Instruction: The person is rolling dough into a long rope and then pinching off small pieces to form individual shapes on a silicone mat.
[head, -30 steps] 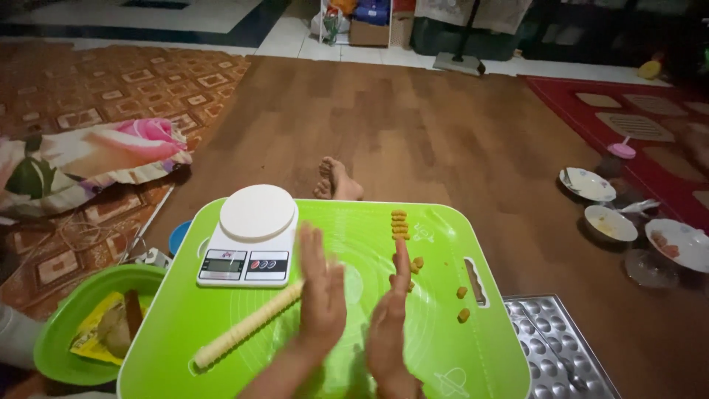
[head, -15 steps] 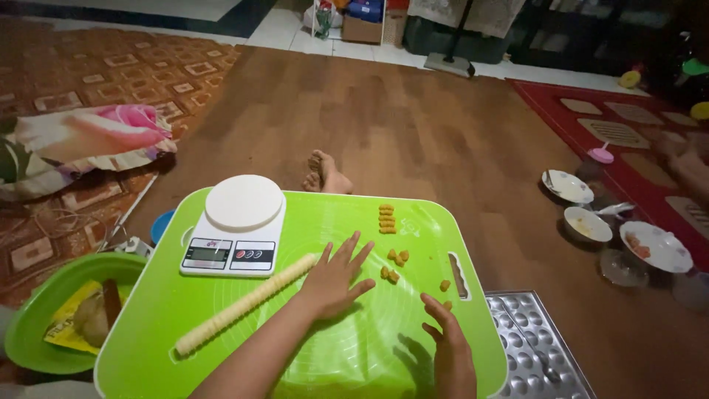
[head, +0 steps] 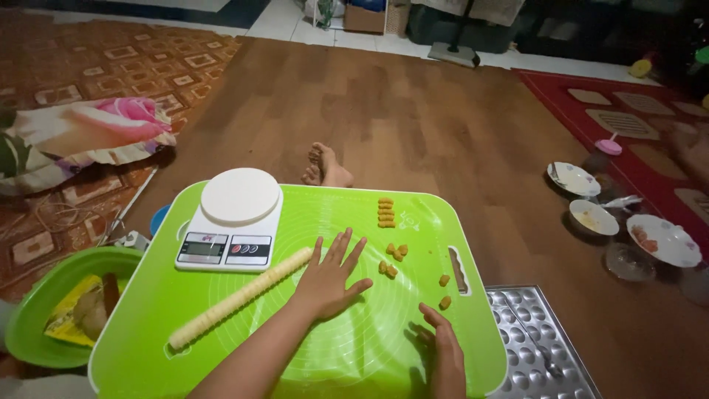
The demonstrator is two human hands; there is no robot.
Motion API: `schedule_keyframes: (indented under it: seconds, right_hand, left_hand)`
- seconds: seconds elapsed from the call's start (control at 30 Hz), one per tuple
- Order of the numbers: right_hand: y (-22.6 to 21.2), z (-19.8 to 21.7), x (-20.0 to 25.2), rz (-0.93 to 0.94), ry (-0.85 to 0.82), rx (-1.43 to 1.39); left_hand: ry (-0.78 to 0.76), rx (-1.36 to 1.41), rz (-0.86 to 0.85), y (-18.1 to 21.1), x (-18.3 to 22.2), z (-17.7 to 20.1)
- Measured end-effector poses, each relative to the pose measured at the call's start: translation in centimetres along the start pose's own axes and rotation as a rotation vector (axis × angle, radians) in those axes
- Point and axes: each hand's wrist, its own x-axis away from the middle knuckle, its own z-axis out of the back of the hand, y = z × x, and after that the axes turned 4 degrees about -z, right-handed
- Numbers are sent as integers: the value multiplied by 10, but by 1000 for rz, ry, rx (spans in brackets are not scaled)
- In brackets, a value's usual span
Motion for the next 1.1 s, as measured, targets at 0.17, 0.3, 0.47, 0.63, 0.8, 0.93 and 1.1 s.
schedule_keyframes:
  seconds: [0.17,0.3,0.47,0.63,0.8,0.93,1.1]
  right_hand:
    - [15,-4,-7,-4,1,6]
    - [34,-4,-24,229,2,124]
    - [46,3,-27,319,-51,168]
    - [28,-2,-10,284,-18,208]
    - [25,-1,-7,336,-62,199]
    - [13,-16,0,382,-47,280]
    - [-12,-58,-21,944,-324,937]
  left_hand:
    - [-9,-1,25,0,-1,-2]
    - [-38,3,57,4,0,6]
    - [306,222,-50,-14,0,-13]
    - [600,582,78,-26,55,73]
    - [171,-170,365,-54,135,56]
    - [131,-172,405,-52,164,50]
    - [-44,-65,355,-53,181,51]
